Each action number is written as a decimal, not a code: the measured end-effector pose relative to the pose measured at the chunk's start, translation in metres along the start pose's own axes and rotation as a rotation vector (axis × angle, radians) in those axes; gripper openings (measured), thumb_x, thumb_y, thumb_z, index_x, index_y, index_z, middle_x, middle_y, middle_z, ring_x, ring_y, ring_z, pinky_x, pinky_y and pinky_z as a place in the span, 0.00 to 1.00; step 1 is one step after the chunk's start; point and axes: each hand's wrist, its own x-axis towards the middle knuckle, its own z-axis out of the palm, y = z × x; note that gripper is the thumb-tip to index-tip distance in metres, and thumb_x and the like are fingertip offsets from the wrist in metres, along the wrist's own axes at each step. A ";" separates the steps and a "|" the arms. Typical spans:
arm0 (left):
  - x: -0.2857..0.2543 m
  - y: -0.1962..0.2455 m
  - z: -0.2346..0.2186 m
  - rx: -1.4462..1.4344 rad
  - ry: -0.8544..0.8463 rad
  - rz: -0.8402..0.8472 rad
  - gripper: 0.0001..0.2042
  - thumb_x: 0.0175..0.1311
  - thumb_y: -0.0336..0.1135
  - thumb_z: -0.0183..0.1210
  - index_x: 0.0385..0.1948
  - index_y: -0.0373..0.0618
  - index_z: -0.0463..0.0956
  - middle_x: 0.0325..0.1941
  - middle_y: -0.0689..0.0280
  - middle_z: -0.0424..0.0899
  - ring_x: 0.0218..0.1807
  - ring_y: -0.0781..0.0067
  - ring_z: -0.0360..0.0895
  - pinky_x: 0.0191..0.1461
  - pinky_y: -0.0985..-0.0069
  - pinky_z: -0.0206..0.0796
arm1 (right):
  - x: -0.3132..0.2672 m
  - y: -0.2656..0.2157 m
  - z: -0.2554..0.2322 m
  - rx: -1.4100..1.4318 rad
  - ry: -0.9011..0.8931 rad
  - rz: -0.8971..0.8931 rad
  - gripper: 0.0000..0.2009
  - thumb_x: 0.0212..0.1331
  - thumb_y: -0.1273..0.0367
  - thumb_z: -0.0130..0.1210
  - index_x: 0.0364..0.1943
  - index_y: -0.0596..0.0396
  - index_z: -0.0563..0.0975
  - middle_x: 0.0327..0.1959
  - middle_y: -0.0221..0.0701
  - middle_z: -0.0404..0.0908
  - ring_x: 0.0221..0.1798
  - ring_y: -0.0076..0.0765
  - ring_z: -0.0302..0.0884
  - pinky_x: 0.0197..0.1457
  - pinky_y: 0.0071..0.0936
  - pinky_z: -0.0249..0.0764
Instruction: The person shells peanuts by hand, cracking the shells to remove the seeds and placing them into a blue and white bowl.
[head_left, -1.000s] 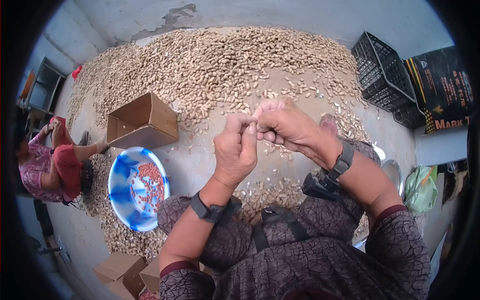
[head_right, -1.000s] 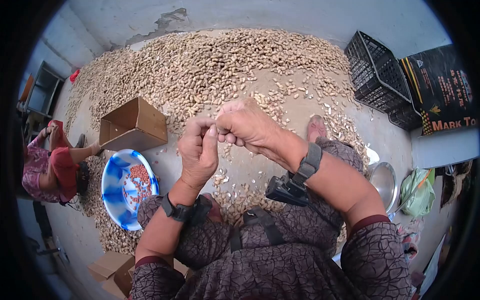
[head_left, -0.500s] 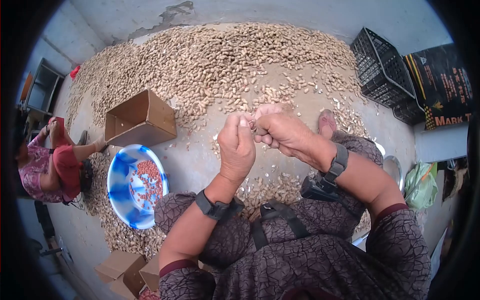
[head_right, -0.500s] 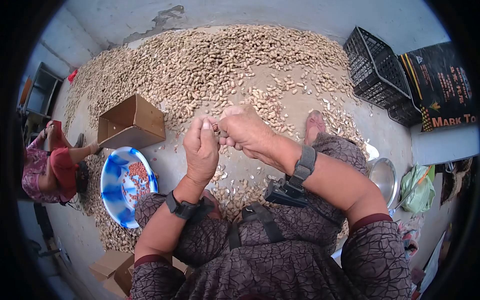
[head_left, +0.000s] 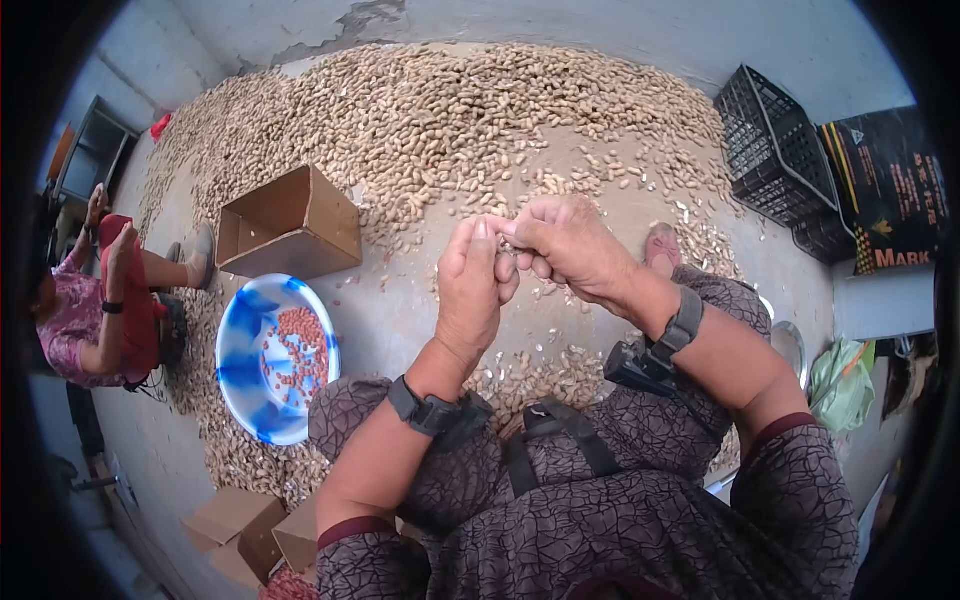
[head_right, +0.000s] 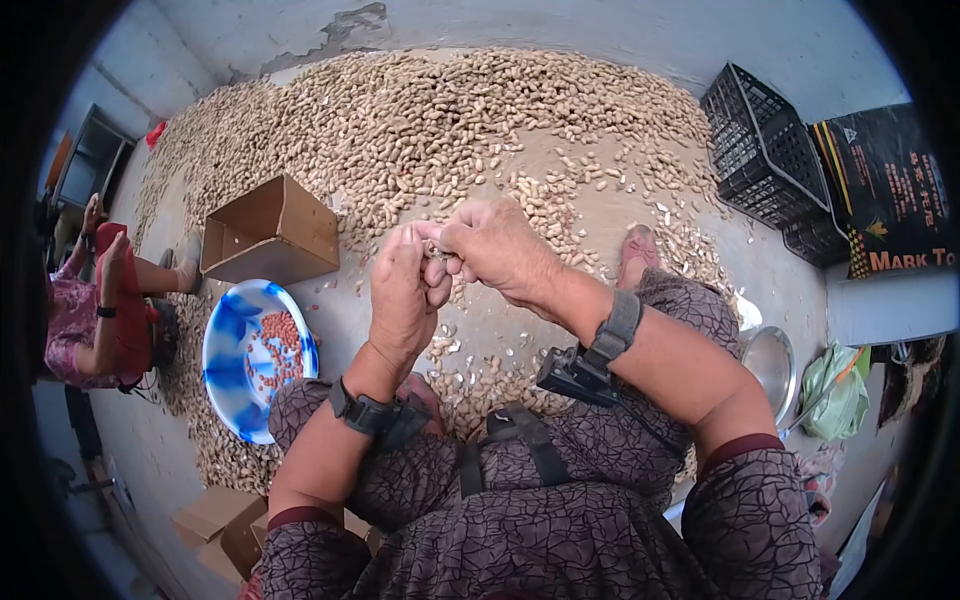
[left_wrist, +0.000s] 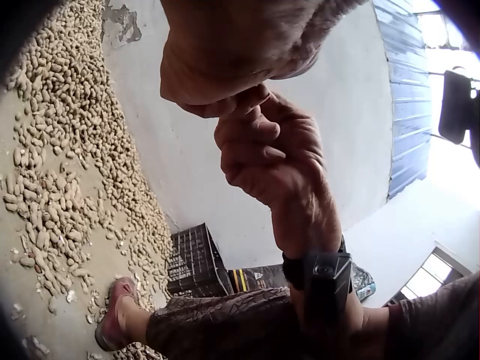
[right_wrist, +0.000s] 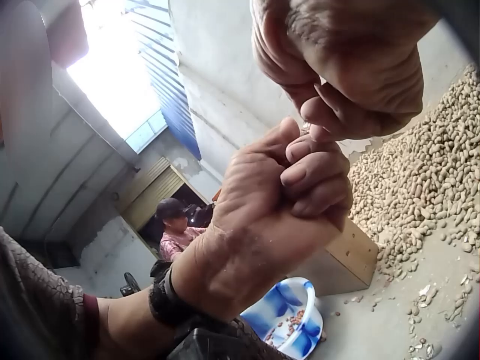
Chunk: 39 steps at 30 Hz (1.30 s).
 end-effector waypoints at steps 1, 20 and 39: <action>0.000 0.002 0.000 0.022 -0.018 -0.013 0.12 0.65 0.41 0.43 0.34 0.42 0.67 0.16 0.72 0.63 0.15 0.88 0.55 0.15 0.89 0.47 | 0.000 -0.001 -0.001 -0.039 0.025 -0.010 0.11 0.52 0.67 0.50 0.21 0.61 0.73 0.14 0.29 0.72 0.15 0.18 0.67 0.15 0.15 0.62; 0.002 0.006 -0.014 -0.290 -0.261 -0.227 0.16 0.64 0.45 0.43 0.24 0.42 0.65 0.14 0.73 0.61 0.13 0.87 0.53 0.14 0.90 0.47 | -0.005 -0.001 -0.001 -0.215 0.065 -0.326 0.08 0.46 0.72 0.51 0.17 0.63 0.72 0.16 0.33 0.74 0.21 0.23 0.71 0.25 0.22 0.68; -0.001 0.008 -0.011 0.024 -0.052 -0.143 0.12 0.63 0.39 0.44 0.26 0.41 0.70 0.17 0.72 0.67 0.14 0.86 0.56 0.15 0.87 0.43 | -0.002 0.018 0.009 -0.718 0.157 -0.831 0.03 0.43 0.77 0.48 0.17 0.59 0.70 0.16 0.39 0.71 0.18 0.36 0.71 0.21 0.27 0.65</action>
